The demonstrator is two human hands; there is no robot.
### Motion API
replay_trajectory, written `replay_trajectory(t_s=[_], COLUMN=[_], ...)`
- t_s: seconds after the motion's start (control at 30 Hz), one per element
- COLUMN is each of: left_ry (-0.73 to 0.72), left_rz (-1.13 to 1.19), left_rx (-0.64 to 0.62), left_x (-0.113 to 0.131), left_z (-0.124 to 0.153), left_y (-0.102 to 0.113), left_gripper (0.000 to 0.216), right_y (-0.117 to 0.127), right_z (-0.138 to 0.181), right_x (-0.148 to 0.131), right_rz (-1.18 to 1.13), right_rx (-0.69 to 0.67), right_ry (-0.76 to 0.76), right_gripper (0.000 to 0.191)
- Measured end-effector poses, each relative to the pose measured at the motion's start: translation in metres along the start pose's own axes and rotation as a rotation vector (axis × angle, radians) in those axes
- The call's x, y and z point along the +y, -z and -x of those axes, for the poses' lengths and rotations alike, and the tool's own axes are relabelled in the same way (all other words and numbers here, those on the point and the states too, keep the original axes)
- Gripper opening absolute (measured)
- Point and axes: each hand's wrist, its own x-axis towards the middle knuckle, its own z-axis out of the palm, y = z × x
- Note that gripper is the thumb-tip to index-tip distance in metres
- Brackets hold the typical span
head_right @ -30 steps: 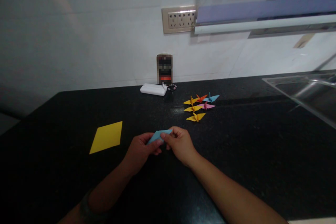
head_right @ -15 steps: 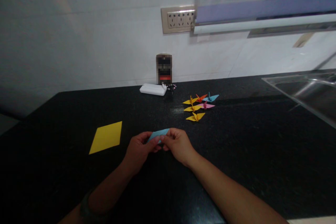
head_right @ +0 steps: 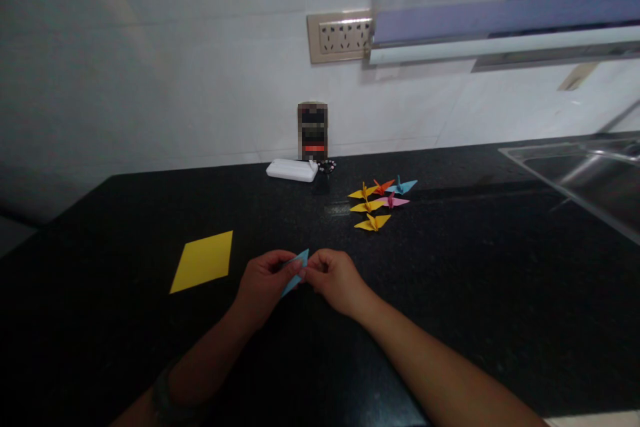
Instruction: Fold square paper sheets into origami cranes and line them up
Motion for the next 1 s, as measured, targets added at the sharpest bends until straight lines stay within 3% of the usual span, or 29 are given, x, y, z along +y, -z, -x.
replay_trajectory(t_s=[0.33, 0.6, 1.0], left_ry=[0.003, -0.045, -0.024], left_rz=[-0.039, -0.009, 0.005], left_rx=[0.024, -0.046, -0.036], left_x=[-0.0024, -0.0082, -0.0051], left_z=[-0.0023, 0.0001, 0.001], left_y=[-0.0013, -0.0047, -0.0049], left_gripper=[0.02, 0.023, 0.015], right_y=[0.0009, 0.0012, 0.0019], right_z=[-0.0011, -0.0017, -0.0015], right_x=[0.0026, -0.001, -0.0009], right_rz=[-0.019, -0.11, -0.134], right_rx=[-0.042, 0.038, 0.053], right_ry=[-0.014, 0.02, 0.019], right_gripper=[0.02, 0.02, 0.021])
